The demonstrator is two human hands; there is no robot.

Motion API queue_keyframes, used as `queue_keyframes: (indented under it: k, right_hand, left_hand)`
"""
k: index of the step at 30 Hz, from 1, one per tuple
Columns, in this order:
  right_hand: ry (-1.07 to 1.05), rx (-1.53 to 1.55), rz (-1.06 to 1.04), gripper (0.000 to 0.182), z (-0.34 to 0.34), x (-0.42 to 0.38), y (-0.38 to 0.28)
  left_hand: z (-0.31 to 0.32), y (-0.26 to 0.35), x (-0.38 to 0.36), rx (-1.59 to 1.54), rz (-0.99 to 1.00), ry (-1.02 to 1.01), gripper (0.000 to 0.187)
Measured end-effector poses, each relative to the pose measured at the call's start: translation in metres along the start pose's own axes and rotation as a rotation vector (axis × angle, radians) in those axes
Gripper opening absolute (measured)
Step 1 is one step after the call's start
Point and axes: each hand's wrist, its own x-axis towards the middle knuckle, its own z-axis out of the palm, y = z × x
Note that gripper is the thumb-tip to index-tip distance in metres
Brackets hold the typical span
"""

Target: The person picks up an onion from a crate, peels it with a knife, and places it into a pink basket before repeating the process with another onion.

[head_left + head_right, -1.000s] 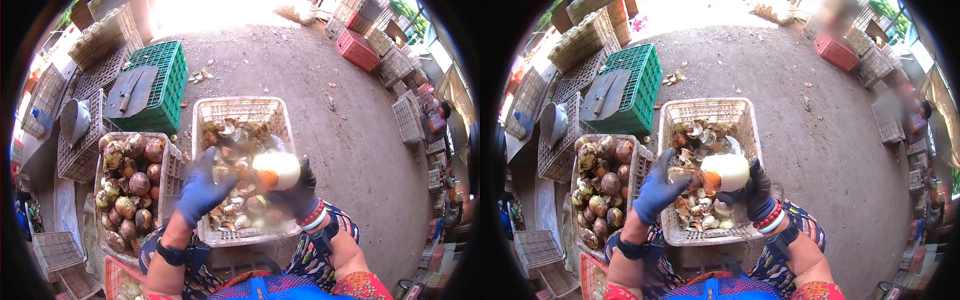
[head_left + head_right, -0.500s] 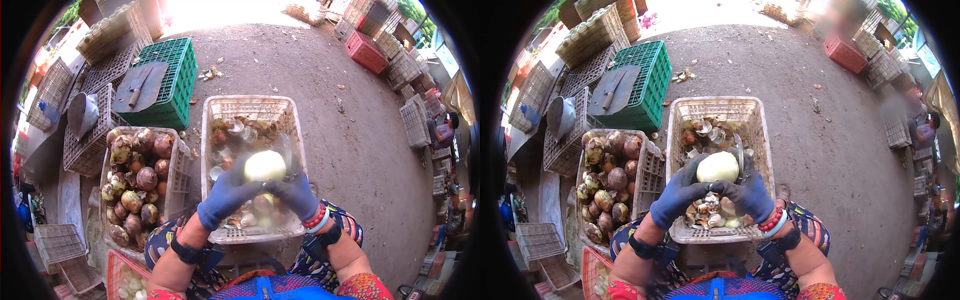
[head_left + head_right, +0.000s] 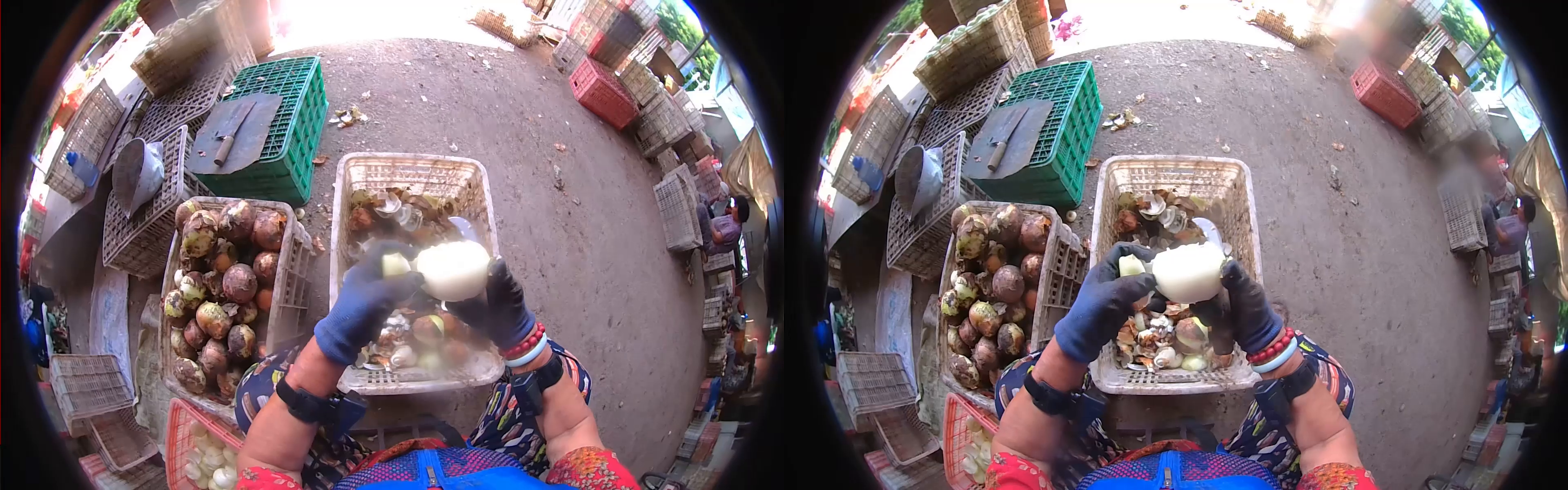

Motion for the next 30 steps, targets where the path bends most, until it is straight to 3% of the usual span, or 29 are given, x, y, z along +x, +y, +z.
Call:
queue_keyframes:
  k: [1,4,8,11,14,16,18,19,22,23,26,30]
  right_hand:
    - [0.097,-0.093,0.047,0.065,0.005,-0.001,-0.005]
    - [-0.044,0.028,0.13,0.07,-0.014,0.011,-0.003]
    - [0.012,-0.135,0.13,0.074,-0.007,0.001,-0.005]
    - [-0.034,0.153,0.133,0.073,-0.01,0.001,0.012]
    - [-0.02,0.48,0.099,0.083,0.008,0.002,0.018]
    - [-0.16,0.643,0.147,0.088,0.001,0.001,0.021]
    - [-0.101,0.399,0.113,0.091,0.001,-0.01,0.011]
    - [-0.062,0.189,0.059,0.09,0.003,-0.012,0.006]
    - [0.042,-0.141,-0.098,0.088,0.002,-0.011,0.011]
    - [0.057,-0.149,-0.112,0.086,-0.001,-0.01,0.016]
    - [0.055,-0.075,-0.082,0.081,-0.011,-0.003,0.03]
    - [0.059,-0.081,-0.04,0.076,-0.01,0.004,0.034]
  left_hand:
    - [-0.003,0.002,0.002,-0.038,-0.016,0.012,0.034]
    - [-0.009,0.006,0.002,-0.093,0.03,0.022,0.033]
    - [-0.006,0.005,0.003,-0.027,0.062,0.032,0.028]
    - [0.0,0.021,-0.002,-0.168,-0.048,0.003,0.024]
    - [-0.001,0.023,-0.006,-0.313,0.045,-0.134,0.022]
    - [-0.009,0.023,-0.007,-0.329,0.111,-0.201,0.025]
    - [-0.013,0.033,-0.009,-0.435,0.154,-0.263,0.027]
    - [-0.014,0.043,-0.01,-0.309,0.015,-0.101,0.038]
    - [-0.024,0.025,0.002,1.28,0.673,0.148,0.056]
    - [-0.029,0.022,0.004,1.153,0.64,0.002,0.066]
    - [0.001,0.025,-0.008,0.16,-0.039,-0.17,0.052]
    - [0.003,0.01,-0.004,0.246,0.097,-0.155,0.045]
